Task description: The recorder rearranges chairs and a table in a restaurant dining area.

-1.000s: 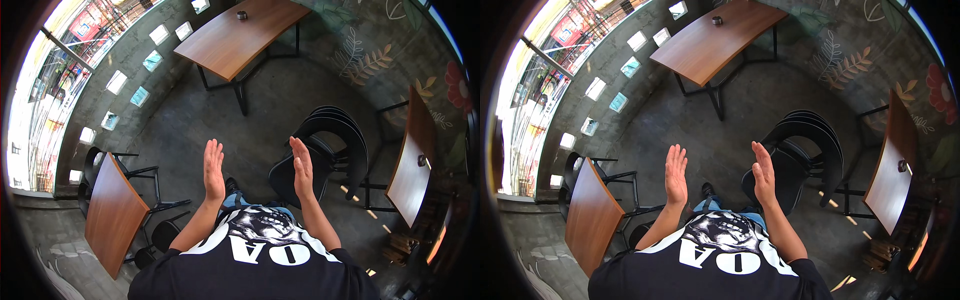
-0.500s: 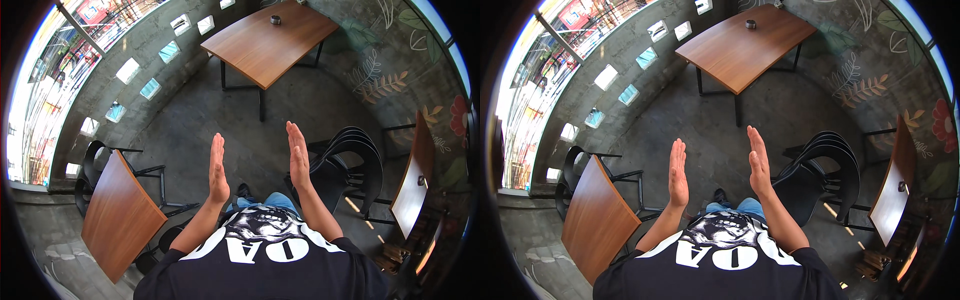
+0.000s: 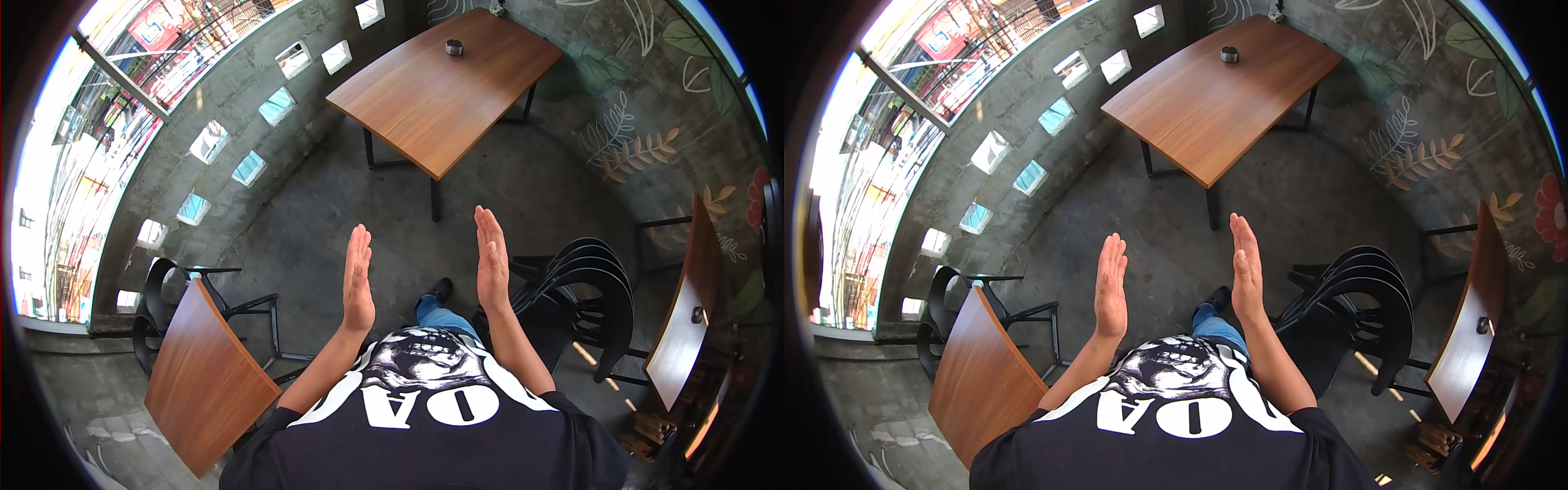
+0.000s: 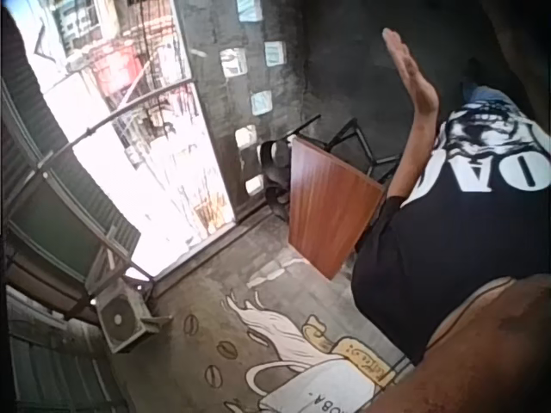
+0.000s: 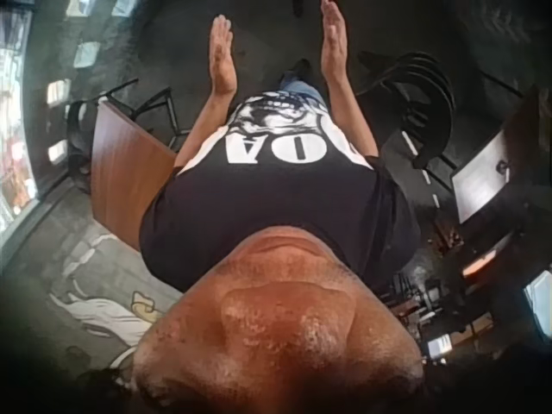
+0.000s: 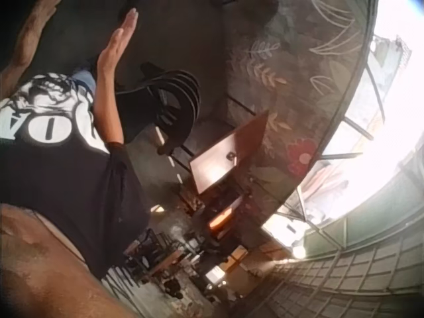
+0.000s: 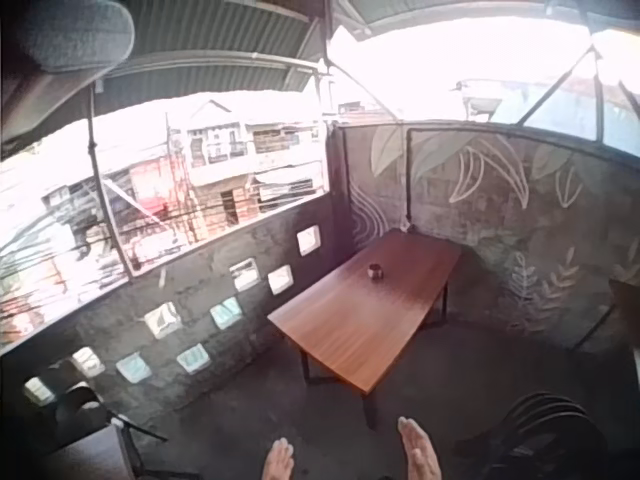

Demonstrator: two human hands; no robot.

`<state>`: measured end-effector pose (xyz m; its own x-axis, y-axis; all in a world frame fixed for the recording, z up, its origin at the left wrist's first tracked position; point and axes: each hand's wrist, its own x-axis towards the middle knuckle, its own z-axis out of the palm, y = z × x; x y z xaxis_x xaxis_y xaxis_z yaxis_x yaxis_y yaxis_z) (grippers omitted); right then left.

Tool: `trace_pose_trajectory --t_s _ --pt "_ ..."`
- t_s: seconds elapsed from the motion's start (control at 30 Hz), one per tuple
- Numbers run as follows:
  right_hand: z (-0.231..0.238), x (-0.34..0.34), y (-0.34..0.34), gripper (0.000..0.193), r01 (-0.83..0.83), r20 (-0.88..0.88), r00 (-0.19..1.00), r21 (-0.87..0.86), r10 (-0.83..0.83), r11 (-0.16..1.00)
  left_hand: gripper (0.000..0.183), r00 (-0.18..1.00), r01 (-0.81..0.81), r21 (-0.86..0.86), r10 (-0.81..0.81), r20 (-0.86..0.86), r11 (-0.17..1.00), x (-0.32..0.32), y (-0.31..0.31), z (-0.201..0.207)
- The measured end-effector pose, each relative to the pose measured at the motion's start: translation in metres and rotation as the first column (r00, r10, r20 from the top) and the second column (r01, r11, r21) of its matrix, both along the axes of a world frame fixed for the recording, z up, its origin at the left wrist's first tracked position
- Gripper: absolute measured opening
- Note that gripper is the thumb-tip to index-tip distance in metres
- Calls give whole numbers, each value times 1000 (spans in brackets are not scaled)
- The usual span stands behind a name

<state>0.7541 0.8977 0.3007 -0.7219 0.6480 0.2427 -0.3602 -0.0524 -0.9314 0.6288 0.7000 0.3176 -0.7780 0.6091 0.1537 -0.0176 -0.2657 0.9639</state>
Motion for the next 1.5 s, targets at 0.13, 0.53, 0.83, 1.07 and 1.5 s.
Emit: trace_pose_trajectory --t_s 0.13,0.53,0.83,1.07,1.5 --pt "3 -26 49 65 63 -37 997 -6 -64 998 70 999 45 20 -44 -32 999 -29 52 1" --pt "6 -84 177 67 120 -15 993 -1 -120 993 71 982 170 0 -170 -84 985 -97 185 -8" --pt "2 -155 246 66 163 65 985 -1 -163 987 76 960 281 38 -281 -16 959 -181 282 -32" --pt "4 -195 307 61 193 85 977 21 -194 981 78 950 309 24 -310 36 951 -215 347 -20" --pt "-15 -212 477 63 -71 33 997 -45 73 996 77 998 55 -27 -55 -8 998 -177 488 1"
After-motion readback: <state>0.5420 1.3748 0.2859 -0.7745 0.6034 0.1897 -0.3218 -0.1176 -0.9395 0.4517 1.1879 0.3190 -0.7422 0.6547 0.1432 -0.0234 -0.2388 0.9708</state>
